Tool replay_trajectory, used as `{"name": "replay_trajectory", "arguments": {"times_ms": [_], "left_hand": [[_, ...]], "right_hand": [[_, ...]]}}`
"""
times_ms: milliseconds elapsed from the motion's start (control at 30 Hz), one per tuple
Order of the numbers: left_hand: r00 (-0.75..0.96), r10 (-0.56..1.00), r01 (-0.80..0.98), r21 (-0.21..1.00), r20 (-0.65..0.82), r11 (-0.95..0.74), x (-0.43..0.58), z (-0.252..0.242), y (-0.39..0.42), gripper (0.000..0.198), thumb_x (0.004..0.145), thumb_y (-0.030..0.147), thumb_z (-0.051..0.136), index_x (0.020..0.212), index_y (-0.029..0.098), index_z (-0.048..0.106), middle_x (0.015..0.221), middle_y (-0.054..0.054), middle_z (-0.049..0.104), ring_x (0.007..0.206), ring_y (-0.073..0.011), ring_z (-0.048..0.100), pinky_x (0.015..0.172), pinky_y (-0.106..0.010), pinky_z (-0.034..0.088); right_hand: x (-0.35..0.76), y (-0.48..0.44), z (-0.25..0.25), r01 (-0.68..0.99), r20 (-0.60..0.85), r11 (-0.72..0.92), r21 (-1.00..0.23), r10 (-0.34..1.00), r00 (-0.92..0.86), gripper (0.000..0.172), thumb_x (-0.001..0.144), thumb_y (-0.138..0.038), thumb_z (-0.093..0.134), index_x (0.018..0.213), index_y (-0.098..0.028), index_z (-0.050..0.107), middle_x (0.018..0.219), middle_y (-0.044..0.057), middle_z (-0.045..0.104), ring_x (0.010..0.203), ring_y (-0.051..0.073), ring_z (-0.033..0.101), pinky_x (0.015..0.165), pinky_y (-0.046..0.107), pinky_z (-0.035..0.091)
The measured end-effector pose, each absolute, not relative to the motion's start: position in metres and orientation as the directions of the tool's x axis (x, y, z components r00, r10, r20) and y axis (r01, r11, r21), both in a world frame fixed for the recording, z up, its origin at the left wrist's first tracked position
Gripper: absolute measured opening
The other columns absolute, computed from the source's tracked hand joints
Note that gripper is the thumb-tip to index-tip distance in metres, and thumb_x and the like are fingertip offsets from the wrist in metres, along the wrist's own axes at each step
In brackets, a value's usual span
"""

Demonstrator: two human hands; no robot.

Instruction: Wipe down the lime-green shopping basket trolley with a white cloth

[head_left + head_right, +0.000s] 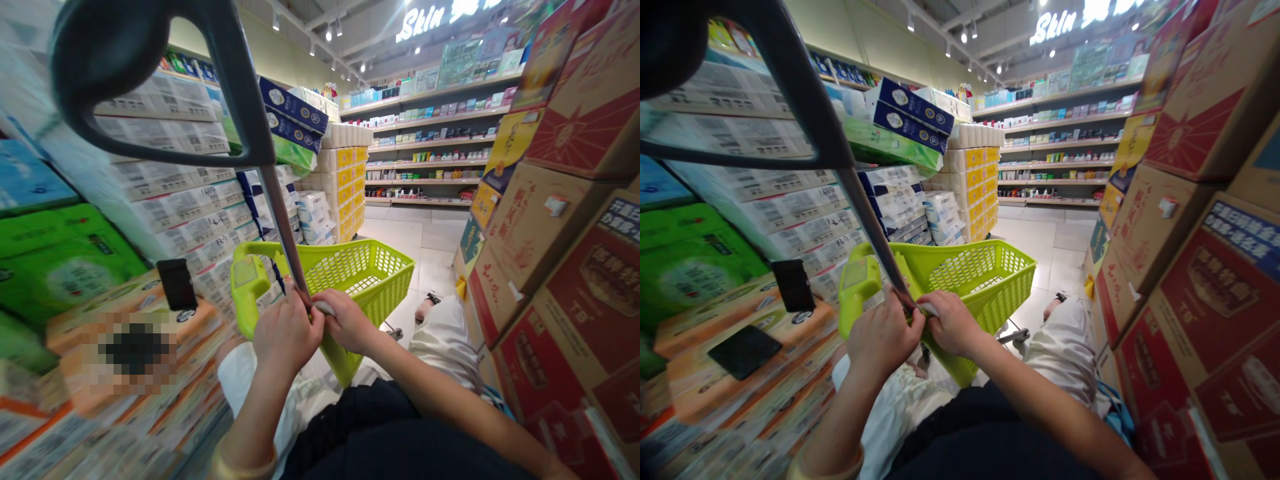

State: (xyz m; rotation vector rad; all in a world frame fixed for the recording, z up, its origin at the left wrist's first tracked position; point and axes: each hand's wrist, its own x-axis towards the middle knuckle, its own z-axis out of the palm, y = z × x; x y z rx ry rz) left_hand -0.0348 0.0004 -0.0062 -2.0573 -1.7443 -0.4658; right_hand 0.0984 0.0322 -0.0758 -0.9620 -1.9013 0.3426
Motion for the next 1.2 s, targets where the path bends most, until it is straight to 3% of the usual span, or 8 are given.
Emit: {"name": "replay_trajectory", "arguments": {"times_ms": [167, 333, 433, 700, 933, 1200], "left_hand": [[0.167, 0.845, 0.986, -0.09, 0.508, -0.14, -0.035, -0.008, 0.002, 0.064, 0.084, 0.035, 0.04, 0.134, -0.005, 0.041, 0.08, -0.016, 0.073, 0.078, -0.0297, 0.071, 0.072, -0.037, 0.052], [0.17, 0.843, 0.985, -0.094, 0.511, -0.141, -0.035, -0.008, 0.003, 0.064, 0.084, 0.035, 0.04, 0.134, -0.005, 0.041, 0.084, -0.017, 0.073, 0.079, -0.0288, 0.071, 0.073, -0.036, 0.052], [0.172, 0.85, 0.985, -0.103, 0.497, -0.139, -0.036, -0.007, 0.003, 0.065, 0.084, 0.034, 0.04, 0.134, -0.006, 0.04, 0.083, -0.017, 0.073, 0.079, -0.0293, 0.071, 0.072, -0.037, 0.053], [0.16, 0.854, 0.987, -0.099, 0.495, -0.127, -0.036, -0.007, 0.003, 0.064, 0.084, 0.035, 0.039, 0.13, -0.009, 0.042, 0.08, -0.018, 0.072, 0.078, -0.0305, 0.071, 0.071, -0.038, 0.053], [0.154, 0.861, 0.988, -0.092, 0.484, -0.125, -0.037, -0.006, 0.003, 0.064, 0.084, 0.036, 0.039, 0.132, -0.007, 0.041, 0.082, -0.018, 0.073, 0.079, -0.0304, 0.071, 0.072, -0.038, 0.053], [0.147, 0.868, 0.989, -0.08, 0.474, -0.124, -0.036, -0.005, 0.003, 0.064, 0.084, 0.035, 0.04, 0.132, -0.007, 0.04, 0.082, -0.018, 0.072, 0.078, -0.0305, 0.071, 0.071, -0.039, 0.053]], "right_hand": [[0.104, 0.032, -0.082, 0.578, 0.616, 0.562, -0.591, 0.778, -0.127, 0.044, 0.069, -0.002, 0.044, 0.105, -0.02, 0.061, 0.103, 0.006, 0.063, 0.101, 0.021, 0.055, 0.095, 0.038, 0.042], [0.086, 0.019, -0.073, 0.532, 0.698, 0.674, -0.512, 0.688, -0.2, 0.035, 0.078, -0.01, 0.048, 0.11, -0.017, 0.059, 0.106, 0.009, 0.062, 0.101, 0.022, 0.054, 0.096, 0.038, 0.042], [0.09, 0.02, -0.078, 0.528, 0.705, 0.68, -0.508, 0.681, -0.199, 0.041, 0.075, -0.007, 0.047, 0.113, -0.019, 0.059, 0.11, 0.009, 0.062, 0.105, 0.022, 0.053, 0.098, 0.038, 0.041], [0.108, 0.032, -0.101, 0.626, 0.655, 0.504, -0.595, 0.756, 0.014, 0.05, 0.07, -0.002, 0.04, 0.116, -0.017, 0.057, 0.109, 0.01, 0.059, 0.107, 0.022, 0.051, 0.098, 0.041, 0.042], [0.09, 0.019, -0.086, 0.562, 0.727, 0.67, -0.485, 0.666, -0.167, 0.052, 0.069, -0.004, 0.045, 0.118, -0.018, 0.055, 0.114, 0.009, 0.059, 0.109, 0.022, 0.05, 0.101, 0.04, 0.04], [0.091, 0.022, -0.09, 0.639, 0.698, 0.566, -0.521, 0.713, -0.062, 0.047, 0.071, -0.003, 0.044, 0.115, -0.017, 0.057, 0.109, 0.01, 0.06, 0.106, 0.023, 0.051, 0.099, 0.041, 0.042]]}}
